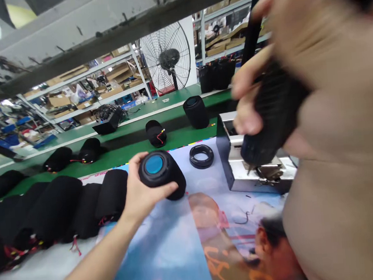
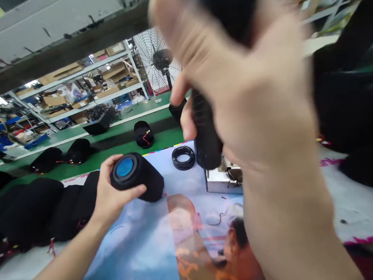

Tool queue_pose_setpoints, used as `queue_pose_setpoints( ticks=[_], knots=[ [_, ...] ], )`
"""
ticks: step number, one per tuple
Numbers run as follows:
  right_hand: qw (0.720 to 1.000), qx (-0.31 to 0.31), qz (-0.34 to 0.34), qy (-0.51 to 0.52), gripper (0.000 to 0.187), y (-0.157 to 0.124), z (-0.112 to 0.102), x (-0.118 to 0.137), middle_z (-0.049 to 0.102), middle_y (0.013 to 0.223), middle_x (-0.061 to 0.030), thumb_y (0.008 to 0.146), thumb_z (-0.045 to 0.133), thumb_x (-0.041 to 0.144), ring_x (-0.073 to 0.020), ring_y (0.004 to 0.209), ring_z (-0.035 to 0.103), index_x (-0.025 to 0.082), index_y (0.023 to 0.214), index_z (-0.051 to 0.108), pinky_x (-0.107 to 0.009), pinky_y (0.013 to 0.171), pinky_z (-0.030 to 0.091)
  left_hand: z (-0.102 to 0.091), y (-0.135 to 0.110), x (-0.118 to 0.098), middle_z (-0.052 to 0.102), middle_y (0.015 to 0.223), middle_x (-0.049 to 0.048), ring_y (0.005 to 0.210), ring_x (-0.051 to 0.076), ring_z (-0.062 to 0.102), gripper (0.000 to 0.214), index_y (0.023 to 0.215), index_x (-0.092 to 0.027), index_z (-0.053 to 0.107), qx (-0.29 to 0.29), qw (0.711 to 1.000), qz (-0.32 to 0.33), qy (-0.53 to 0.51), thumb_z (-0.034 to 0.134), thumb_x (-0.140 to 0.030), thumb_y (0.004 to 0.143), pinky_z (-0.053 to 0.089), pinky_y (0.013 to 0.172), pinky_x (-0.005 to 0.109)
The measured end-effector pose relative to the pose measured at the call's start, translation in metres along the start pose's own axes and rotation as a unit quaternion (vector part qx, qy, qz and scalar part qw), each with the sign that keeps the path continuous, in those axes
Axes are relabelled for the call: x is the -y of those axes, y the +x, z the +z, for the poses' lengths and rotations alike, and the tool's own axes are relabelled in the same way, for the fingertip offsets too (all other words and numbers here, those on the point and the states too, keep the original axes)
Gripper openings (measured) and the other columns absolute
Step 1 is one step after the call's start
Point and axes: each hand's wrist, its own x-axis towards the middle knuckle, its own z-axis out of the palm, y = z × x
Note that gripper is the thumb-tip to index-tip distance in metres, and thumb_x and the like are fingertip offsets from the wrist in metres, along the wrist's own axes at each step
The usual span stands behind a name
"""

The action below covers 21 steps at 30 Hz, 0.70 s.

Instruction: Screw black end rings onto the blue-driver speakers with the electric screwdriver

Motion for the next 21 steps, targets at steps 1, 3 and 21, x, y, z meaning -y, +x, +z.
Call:
queue_pose_setpoints(
  ticks=[1,3,21],
  knots=[
    [0.999,0.022,0.019,-0.027,0.035,-0.002,0.011,-0.004,0.06,0.076,0.0062,0.091,0.079,0.05,-0.0119,0.042,0.055,0.025,0.1,0.055,-0.028,0.031,0.04,0.0,-0.016,0.005,0.068,0.125,0.008,0.121,0.037,0.071,0.095,0.124,-0.026,0.053,0.008,1.0,-0.01,-0.009,0.106,-0.046,0.048,0.057,0.109,0.051],
    [0.973,0.117,0.115,-0.162,0.048,-0.006,0.029,-0.021,0.065,0.078,0.0043,0.087,0.084,0.056,-0.0128,0.036,0.052,0.024,0.11,0.056,-0.027,0.028,0.035,0.003,-0.04,0.014,0.067,0.129,0.0098,0.124,0.039,0.07,0.102,0.128,-0.027,0.05,0.023,0.999,-0.025,-0.036,0.107,-0.054,0.048,0.055,0.111,0.054],
    [0.728,0.193,0.331,-0.569,0.051,-0.04,0.066,-0.145,0.062,0.139,-0.0142,0.105,0.068,0.039,-0.0214,0.116,0.068,0.014,0.147,0.056,-0.041,0.099,0.064,-0.021,-0.048,0.013,0.045,0.17,0.02,0.162,0.045,0.042,0.123,0.161,-0.027,0.033,0.261,0.946,-0.093,-0.166,0.103,-0.04,0.062,0.032,0.135,0.062]
  ],
)
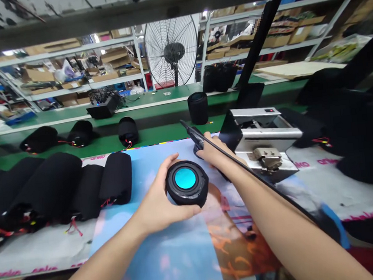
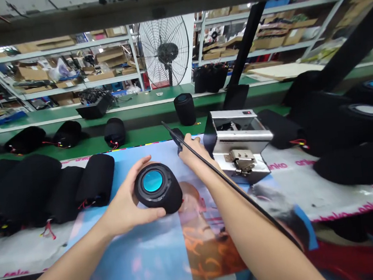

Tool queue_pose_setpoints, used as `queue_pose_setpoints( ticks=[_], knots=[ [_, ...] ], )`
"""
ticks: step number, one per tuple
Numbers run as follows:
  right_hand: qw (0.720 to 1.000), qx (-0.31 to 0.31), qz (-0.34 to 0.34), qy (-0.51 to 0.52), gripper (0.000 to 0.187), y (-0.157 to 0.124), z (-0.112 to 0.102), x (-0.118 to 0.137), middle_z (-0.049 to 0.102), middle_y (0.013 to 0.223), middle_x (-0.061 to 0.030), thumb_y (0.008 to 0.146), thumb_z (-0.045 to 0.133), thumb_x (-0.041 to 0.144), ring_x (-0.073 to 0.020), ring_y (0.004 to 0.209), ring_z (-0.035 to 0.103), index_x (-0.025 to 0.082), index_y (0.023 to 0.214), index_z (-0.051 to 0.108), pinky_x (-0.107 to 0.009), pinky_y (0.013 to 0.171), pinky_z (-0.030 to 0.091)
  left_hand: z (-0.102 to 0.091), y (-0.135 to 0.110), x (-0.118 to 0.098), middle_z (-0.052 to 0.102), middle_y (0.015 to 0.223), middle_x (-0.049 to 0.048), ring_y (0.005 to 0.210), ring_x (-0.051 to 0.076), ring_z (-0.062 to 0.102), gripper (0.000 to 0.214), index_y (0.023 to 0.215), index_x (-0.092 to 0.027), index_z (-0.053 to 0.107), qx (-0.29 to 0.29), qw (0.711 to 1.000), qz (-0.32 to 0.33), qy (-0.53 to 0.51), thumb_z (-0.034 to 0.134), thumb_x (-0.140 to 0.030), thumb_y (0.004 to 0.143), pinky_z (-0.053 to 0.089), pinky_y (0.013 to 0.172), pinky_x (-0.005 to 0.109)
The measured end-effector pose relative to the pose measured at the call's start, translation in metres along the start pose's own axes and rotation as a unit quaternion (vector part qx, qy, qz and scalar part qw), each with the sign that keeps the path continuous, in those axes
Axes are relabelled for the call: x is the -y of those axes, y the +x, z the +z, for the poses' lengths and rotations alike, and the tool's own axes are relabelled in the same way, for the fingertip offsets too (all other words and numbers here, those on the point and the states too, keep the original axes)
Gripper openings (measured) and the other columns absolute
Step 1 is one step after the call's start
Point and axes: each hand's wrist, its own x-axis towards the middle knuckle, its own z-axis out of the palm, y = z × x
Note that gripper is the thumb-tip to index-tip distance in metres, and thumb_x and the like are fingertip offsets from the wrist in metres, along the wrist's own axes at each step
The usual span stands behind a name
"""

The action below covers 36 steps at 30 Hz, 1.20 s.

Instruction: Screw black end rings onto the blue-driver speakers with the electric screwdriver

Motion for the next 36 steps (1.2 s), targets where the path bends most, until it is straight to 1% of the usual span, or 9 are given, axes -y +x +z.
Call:
queue_pose_setpoints(
  ticks=[3,7,10,15,19,22,28,33,36],
  knots=[
    [1.0,-0.003,-0.005,0.028,0.047,-0.008,-0.008,0.003,0.066,0.128,-0.0124,0.104,0.068,0.036,-0.0178,0.103,0.07,0.013,0.143,0.056,-0.036,0.09,0.065,-0.002,0.001,-0.003,0.047,0.167,0.0196,0.159,0.045,0.045,0.127,0.16,-0.027,0.034,0.0,1.0,-0.002,-0.001,0.106,-0.04,0.057,0.035,0.134,0.061],
    [0.99,0.022,-0.07,0.12,0.052,-0.04,-0.048,0.0,0.069,0.092,-0.0022,0.098,0.07,0.035,-0.0142,0.061,0.066,0.018,0.143,0.047,-0.025,0.055,0.054,-0.002,0.006,0.004,0.052,0.159,0.0187,0.154,0.044,0.05,0.122,0.151,-0.027,0.041,-0.032,0.999,0.019,-0.018,0.109,-0.039,0.05,0.04,0.129,0.06],
    [0.966,0.07,-0.165,0.186,0.068,-0.066,-0.084,-0.012,0.063,0.072,0.0045,0.081,0.087,0.045,-0.015,0.055,0.064,0.023,0.134,0.05,-0.023,0.048,0.05,-0.01,0.018,0.014,0.063,0.149,0.0147,0.146,0.041,0.058,0.112,0.144,-0.028,0.048,0.03,0.993,0.042,-0.111,0.109,-0.029,0.05,0.041,0.127,0.057],
    [0.903,0.223,-0.31,0.197,0.069,-0.082,-0.102,-0.024,0.071,0.09,-0.0001,0.068,0.088,0.043,-0.0168,0.062,0.067,0.023,0.128,0.058,-0.024,0.048,0.051,-0.024,0.039,0.022,0.075,0.135,0.0108,0.137,0.039,0.066,0.084,0.127,-0.025,0.071,0.167,0.956,0.002,-0.241,0.105,-0.022,0.051,0.05,0.116,0.048],
    [0.887,0.22,-0.376,0.152,0.062,-0.079,-0.09,-0.022,0.074,0.113,-0.0007,0.075,0.084,0.037,-0.0187,0.092,0.072,0.026,0.132,0.062,-0.023,0.068,0.057,-0.02,0.039,0.017,0.079,0.129,0.0121,0.133,0.043,0.069,0.067,0.117,-0.022,0.079,0.21,0.946,-0.01,-0.245,0.104,-0.031,0.055,0.052,0.115,0.054],
    [0.882,0.225,-0.395,0.12,0.063,-0.077,-0.087,-0.023,0.074,0.117,0.0026,0.076,0.085,0.038,-0.0178,0.098,0.071,0.031,0.135,0.064,-0.023,0.074,0.056,-0.005,0.021,0.013,0.075,0.14,0.0118,0.143,0.043,0.062,0.066,0.121,-0.023,0.078,0.151,0.967,0.024,-0.202,0.103,-0.03,0.06,0.046,0.123,0.055],
    [0.871,0.249,-0.398,0.147,0.051,-0.08,-0.092,-0.024,0.073,0.107,0.0046,0.071,0.088,0.029,-0.0162,0.097,0.069,0.027,0.119,0.07,-0.023,0.076,0.053,0.047,-0.018,0.005,0.074,0.139,0.0086,0.137,0.038,0.063,0.09,0.133,-0.025,0.068,-0.111,0.985,0.01,-0.128,0.11,-0.037,0.055,0.047,0.121,0.054],
    [0.852,0.275,-0.388,0.22,0.06,-0.076,-0.086,-0.032,0.073,0.107,0.0054,0.065,0.099,0.038,-0.0149,0.097,0.068,0.024,0.115,0.069,-0.022,0.077,0.054,0.053,-0.013,0.003,0.076,0.132,0.0078,0.13,0.036,0.067,0.081,0.131,-0.023,0.071,-0.115,0.985,0.004,-0.13,0.108,-0.038,0.061,0.048,0.119,0.052],
    [0.849,0.226,-0.407,0.25,0.054,-0.075,-0.083,-0.039,0.07,0.099,0.0028,0.068,0.098,0.04,-0.0157,0.097,0.067,0.02,0.107,0.067,-0.023,0.08,0.056,0.045,-0.011,0.005,0.075,0.139,0.0074,0.137,0.036,0.064,0.089,0.137,-0.025,0.068,-0.072,0.985,0.033,-0.152,0.109,-0.037,0.059,0.046,0.121,0.049]
  ],
)
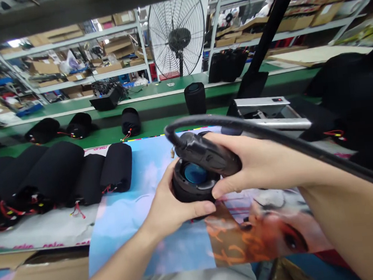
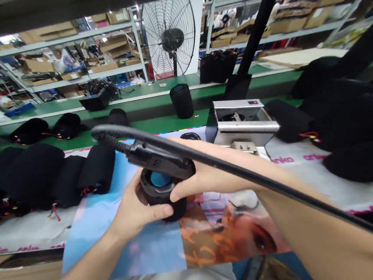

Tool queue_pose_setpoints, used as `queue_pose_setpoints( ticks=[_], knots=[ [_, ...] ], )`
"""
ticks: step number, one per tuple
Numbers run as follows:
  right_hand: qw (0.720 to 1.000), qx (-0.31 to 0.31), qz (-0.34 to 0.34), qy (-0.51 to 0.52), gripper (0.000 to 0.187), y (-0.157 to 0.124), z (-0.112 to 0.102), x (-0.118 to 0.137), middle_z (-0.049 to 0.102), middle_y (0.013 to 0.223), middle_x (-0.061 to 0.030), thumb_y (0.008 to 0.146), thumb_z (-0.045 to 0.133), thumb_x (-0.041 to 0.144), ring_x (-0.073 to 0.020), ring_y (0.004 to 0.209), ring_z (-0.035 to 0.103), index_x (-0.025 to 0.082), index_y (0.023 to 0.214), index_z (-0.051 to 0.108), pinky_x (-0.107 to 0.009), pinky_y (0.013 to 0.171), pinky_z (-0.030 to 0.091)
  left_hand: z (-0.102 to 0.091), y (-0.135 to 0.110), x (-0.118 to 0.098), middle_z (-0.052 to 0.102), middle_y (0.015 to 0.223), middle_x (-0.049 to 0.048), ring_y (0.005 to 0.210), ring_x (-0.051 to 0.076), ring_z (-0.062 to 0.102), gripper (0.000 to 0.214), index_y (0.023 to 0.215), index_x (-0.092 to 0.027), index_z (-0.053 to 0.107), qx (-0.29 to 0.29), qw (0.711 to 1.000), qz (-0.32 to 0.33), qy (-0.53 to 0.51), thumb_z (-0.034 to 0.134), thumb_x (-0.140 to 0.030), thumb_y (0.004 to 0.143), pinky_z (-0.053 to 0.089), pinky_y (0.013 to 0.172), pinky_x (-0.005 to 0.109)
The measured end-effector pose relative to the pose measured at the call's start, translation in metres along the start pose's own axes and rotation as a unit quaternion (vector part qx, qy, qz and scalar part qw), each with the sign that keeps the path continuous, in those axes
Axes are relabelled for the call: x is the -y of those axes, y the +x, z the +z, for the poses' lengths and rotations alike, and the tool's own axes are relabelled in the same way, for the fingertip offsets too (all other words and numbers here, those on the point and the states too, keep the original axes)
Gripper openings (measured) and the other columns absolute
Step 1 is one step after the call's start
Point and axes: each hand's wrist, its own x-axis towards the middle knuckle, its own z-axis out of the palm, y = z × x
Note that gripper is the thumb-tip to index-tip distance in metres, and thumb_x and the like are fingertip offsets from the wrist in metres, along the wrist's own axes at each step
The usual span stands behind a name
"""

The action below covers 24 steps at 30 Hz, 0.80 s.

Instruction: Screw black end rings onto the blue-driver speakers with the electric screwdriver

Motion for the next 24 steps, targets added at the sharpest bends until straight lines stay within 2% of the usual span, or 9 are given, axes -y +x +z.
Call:
queue_pose_setpoints(
  ticks=[3,6,8,10,12,15,19,22,24],
  knots=[
    [0.998,-0.06,-0.003,0.017,0.061,-0.007,-0.001,-0.003,0.068,0.098,0.0005,0.065,0.098,0.043,-0.0181,0.093,0.067,0.02,0.112,0.066,-0.026,0.075,0.057,-0.004,-0.002,-0.002,0.071,0.148,0.0072,0.142,0.035,0.061,0.089,0.144,-0.026,0.065,0.036,0.999,0.011,-0.021,0.106,-0.039,0.066,0.044,0.122,0.046],
    [0.996,-0.082,0.011,0.017,0.071,-0.014,0.0,-0.005,0.068,0.101,-0.0009,0.062,0.1,0.053,-0.0206,0.094,0.068,0.023,0.117,0.067,-0.026,0.069,0.056,-0.001,-0.006,-0.004,0.075,0.141,0.0045,0.135,0.031,0.064,0.076,0.142,-0.028,0.067,0.017,0.999,-0.013,-0.031,0.101,-0.035,0.074,0.046,0.117,0.042],
    [0.996,-0.087,0.005,0.011,0.076,-0.016,0.002,-0.004,0.07,0.108,-0.0017,0.062,0.1,0.056,-0.0229,0.101,0.071,0.024,0.122,0.068,-0.028,0.076,0.06,0.0,-0.007,-0.004,0.079,0.129,0.0026,0.124,0.029,0.067,0.072,0.136,-0.027,0.07,-0.001,0.998,-0.033,-0.049,0.102,-0.032,0.071,0.049,0.111,0.04],
    [0.996,-0.089,0.005,-0.003,0.078,-0.017,0.006,-0.001,0.073,0.109,-0.0023,0.062,0.099,0.057,-0.0227,0.1,0.071,0.023,0.125,0.069,-0.028,0.078,0.062,-0.001,-0.006,-0.003,0.08,0.125,0.0025,0.12,0.029,0.068,0.073,0.133,-0.027,0.072,0.006,0.997,-0.037,-0.062,0.104,-0.03,0.067,0.05,0.108,0.039],
    [0.997,-0.08,0.015,-0.02,0.076,-0.017,0.011,0.004,0.074,0.103,-0.0015,0.062,0.099,0.056,-0.0194,0.09,0.07,0.023,0.124,0.071,-0.026,0.071,0.061,-0.005,-0.004,-0.001,0.079,0.13,0.0041,0.124,0.031,0.068,0.077,0.133,-0.026,0.071,0.037,0.997,-0.033,-0.062,0.106,-0.03,0.064,0.051,0.108,0.04],
    [0.998,-0.034,0.046,-0.011,0.065,-0.016,0.016,0.014,0.072,0.092,0.002,0.066,0.097,0.041,-0.0151,0.076,0.07,0.026,0.123,0.07,-0.019,0.055,0.054,-0.013,-0.001,0.002,0.077,0.135,0.0071,0.133,0.037,0.065,0.089,0.135,-0.026,0.071,0.081,0.995,-0.033,-0.057,0.11,-0.038,0.056,0.052,0.11,0.042],
    [0.992,0.043,0.114,0.039,0.053,-0.014,0.019,0.02,0.065,0.077,0.0051,0.077,0.085,0.038,-0.0147,0.054,0.065,0.027,0.124,0.063,-0.02,0.036,0.047,-0.016,0.001,0.001,0.075,0.141,0.0109,0.146,0.044,0.058,0.105,0.144,-0.025,0.068,0.093,0.994,-0.024,-0.055,0.112,-0.047,0.051,0.049,0.12,0.05],
    [0.996,0.014,0.085,-0.015,0.059,-0.013,0.018,0.018,0.07,0.087,0.0025,0.071,0.091,0.032,-0.0164,0.071,0.073,0.026,0.123,0.064,-0.021,0.051,0.059,-0.014,0.0,-0.001,0.073,0.144,0.012,0.145,0.044,0.06,0.1,0.142,-0.024,0.068,0.085,0.995,-0.031,-0.045,0.11,-0.049,0.054,0.05,0.121,0.053],
    [0.996,-0.011,0.072,-0.059,0.065,-0.014,0.018,0.015,0.072,0.091,0.0003,0.069,0.095,0.034,-0.0202,0.085,0.076,0.025,0.126,0.065,-0.023,0.062,0.062,-0.013,-0.001,-0.001,0.075,0.142,0.0116,0.142,0.043,0.063,0.096,0.138,-0.025,0.07,0.079,0.995,-0.036,-0.038,0.109,-0.051,0.055,0.051,0.12,0.054]
  ],
)
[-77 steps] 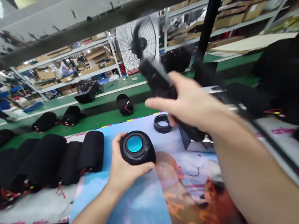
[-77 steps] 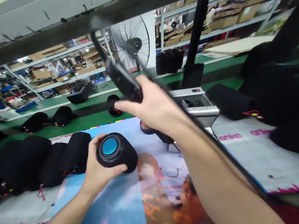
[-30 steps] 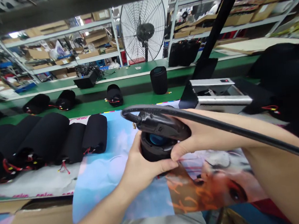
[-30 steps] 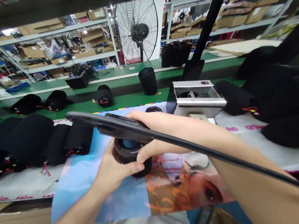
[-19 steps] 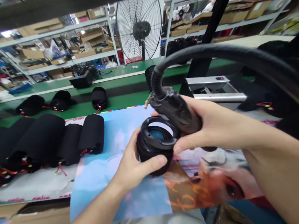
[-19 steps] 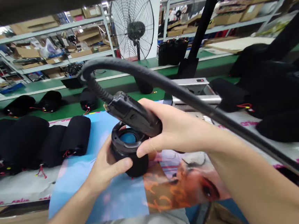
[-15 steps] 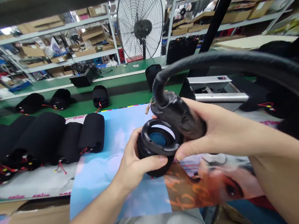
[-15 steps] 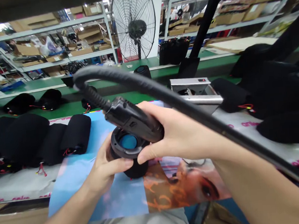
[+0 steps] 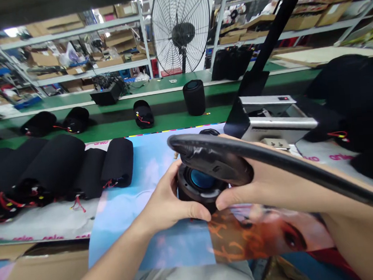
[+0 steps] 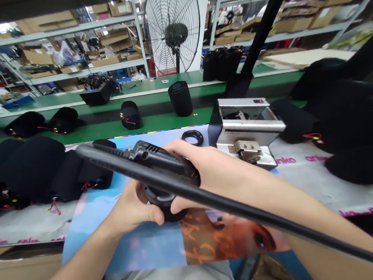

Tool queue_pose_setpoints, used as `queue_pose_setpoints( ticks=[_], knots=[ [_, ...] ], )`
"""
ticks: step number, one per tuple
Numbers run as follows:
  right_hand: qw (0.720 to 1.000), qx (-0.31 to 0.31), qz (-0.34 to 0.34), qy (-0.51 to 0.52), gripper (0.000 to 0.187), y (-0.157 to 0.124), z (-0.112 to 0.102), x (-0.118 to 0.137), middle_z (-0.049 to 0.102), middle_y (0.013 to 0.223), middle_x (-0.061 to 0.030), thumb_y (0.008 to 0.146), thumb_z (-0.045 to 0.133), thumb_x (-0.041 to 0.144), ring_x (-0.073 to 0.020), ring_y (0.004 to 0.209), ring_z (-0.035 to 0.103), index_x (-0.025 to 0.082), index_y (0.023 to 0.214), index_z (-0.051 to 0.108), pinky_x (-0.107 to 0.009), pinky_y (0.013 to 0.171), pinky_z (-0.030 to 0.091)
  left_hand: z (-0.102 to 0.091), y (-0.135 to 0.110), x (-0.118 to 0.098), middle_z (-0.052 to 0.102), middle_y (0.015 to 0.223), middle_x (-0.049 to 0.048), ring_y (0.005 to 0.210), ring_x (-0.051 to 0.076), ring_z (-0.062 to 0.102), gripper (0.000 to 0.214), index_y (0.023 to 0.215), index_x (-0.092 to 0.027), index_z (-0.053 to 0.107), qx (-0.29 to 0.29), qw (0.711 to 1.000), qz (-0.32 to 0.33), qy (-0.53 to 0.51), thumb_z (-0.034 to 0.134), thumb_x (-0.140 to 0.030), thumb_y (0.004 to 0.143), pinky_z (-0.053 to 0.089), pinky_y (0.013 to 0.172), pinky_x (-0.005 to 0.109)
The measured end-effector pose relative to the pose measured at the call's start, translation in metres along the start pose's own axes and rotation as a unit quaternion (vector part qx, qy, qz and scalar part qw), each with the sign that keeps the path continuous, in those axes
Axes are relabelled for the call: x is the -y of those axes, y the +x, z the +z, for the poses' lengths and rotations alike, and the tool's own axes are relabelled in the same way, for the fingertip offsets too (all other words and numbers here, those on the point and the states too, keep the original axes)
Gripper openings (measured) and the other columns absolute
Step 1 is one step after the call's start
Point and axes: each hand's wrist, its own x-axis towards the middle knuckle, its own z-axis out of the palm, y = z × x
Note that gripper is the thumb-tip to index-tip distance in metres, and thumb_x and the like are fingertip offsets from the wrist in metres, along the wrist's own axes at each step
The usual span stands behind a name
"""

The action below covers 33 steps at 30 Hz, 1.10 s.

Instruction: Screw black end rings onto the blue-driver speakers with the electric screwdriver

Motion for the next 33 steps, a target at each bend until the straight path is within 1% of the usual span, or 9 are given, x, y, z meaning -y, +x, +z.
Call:
queue_pose_setpoints(
  ticks=[5,8,11,13,16,20,25,29,33],
  knots=[
    [0.999,-0.035,0.024,-0.02,0.065,-0.006,0.007,-0.003,0.076,0.097,-0.0013,0.073,0.092,0.039,-0.0196,0.078,0.073,0.025,0.13,0.065,-0.026,0.061,0.059,0.002,-0.002,0.004,0.072,0.148,0.0103,0.143,0.041,0.063,0.096,0.139,-0.026,0.066,-0.01,1.0,0.028,0.009,0.11,-0.049,0.056,0.049,0.123,0.054],
    [0.997,-0.021,0.066,0.029,0.069,-0.011,0.01,-0.003,0.073,0.089,0.0004,0.069,0.094,0.041,-0.02,0.072,0.071,0.027,0.129,0.064,-0.025,0.051,0.055,0.004,-0.005,0.007,0.064,0.158,0.0088,0.151,0.039,0.056,0.092,0.142,-0.029,0.062,-0.014,0.998,0.059,0.006,0.108,-0.041,0.063,0.047,0.127,0.052],
    [0.992,-0.017,0.101,0.074,0.081,-0.014,0.007,-0.006,0.072,0.09,0.0001,0.061,0.097,0.048,-0.0233,0.074,0.071,0.033,0.132,0.061,-0.027,0.044,0.052,0.004,-0.007,0.008,0.067,0.152,0.0072,0.147,0.035,0.06,0.088,0.143,-0.031,0.06,-0.014,0.997,0.068,0.023,0.106,-0.036,0.067,0.047,0.126,0.05],
    [0.994,-0.051,0.078,0.053,0.084,-0.014,0.005,-0.007,0.072,0.098,-0.0026,0.057,0.098,0.054,-0.026,0.083,0.072,0.034,0.131,0.063,-0.031,0.051,0.056,0.002,-0.008,0.007,0.069,0.147,0.0076,0.142,0.034,0.063,0.089,0.144,-0.03,0.059,-0.013,0.997,0.061,0.04,0.105,-0.035,0.068,0.048,0.125,0.05],
    [0.995,-0.084,0.06,0.016,0.082,-0.013,0.004,-0.007,0.07,0.09,-0.0044,0.056,0.097,0.063,-0.0254,0.079,0.067,0.028,0.124,0.066,-0.035,0.057,0.055,0.001,-0.007,0.006,0.068,0.15,0.0089,0.144,0.035,0.062,0.091,0.145,-0.029,0.058,-0.004,0.997,0.067,0.045,0.106,-0.038,0.068,0.046,0.126,0.051],
    [0.991,-0.101,0.084,0.023,0.082,-0.015,0.008,-0.005,0.068,0.082,-0.0034,0.053,0.097,0.064,-0.0219,0.067,0.062,0.024,0.117,0.065,-0.032,0.051,0.051,-0.001,-0.007,0.008,0.066,0.154,0.0096,0.15,0.039,0.058,0.097,0.147,-0.03,0.06,0.001,0.997,0.062,0.054,0.107,-0.047,0.064,0.043,0.13,0.055],
    [0.997,-0.048,0.06,0.01,0.064,-0.018,0.012,-0.006,0.068,0.08,0.0008,0.071,0.093,0.055,-0.0156,0.059,0.061,0.026,0.117,0.06,-0.024,0.046,0.047,0.0,-0.013,0.016,0.062,0.16,0.0094,0.153,0.042,0.053,0.112,0.156,-0.034,0.055,-0.009,0.998,0.042,0.051,0.109,-0.049,0.058,0.04,0.132,0.059],
    [0.997,-0.06,0.018,-0.045,0.051,-0.021,0.016,-0.005,0.063,0.072,0.0026,0.077,0.089,0.047,-0.0123,0.059,0.057,0.023,0.113,0.063,-0.021,0.052,0.046,0.005,-0.015,0.011,0.066,0.154,0.0099,0.152,0.044,0.055,0.11,0.154,-0.034,0.057,-0.016,0.998,0.036,0.054,0.107,-0.055,0.058,0.045,0.128,0.06],
    [0.997,-0.067,0.032,0.005,0.054,-0.026,0.025,-0.003,0.074,0.1,-0.0031,0.077,0.088,0.045,-0.0175,0.081,0.069,0.024,0.121,0.066,-0.025,0.067,0.057,0.016,-0.014,0.002,0.069,0.148,0.0104,0.144,0.045,0.061,0.121,0.149,-0.031,0.06,-0.035,0.996,0.051,0.064,0.112,-0.052,0.042,0.048,0.126,0.059]
  ],
)
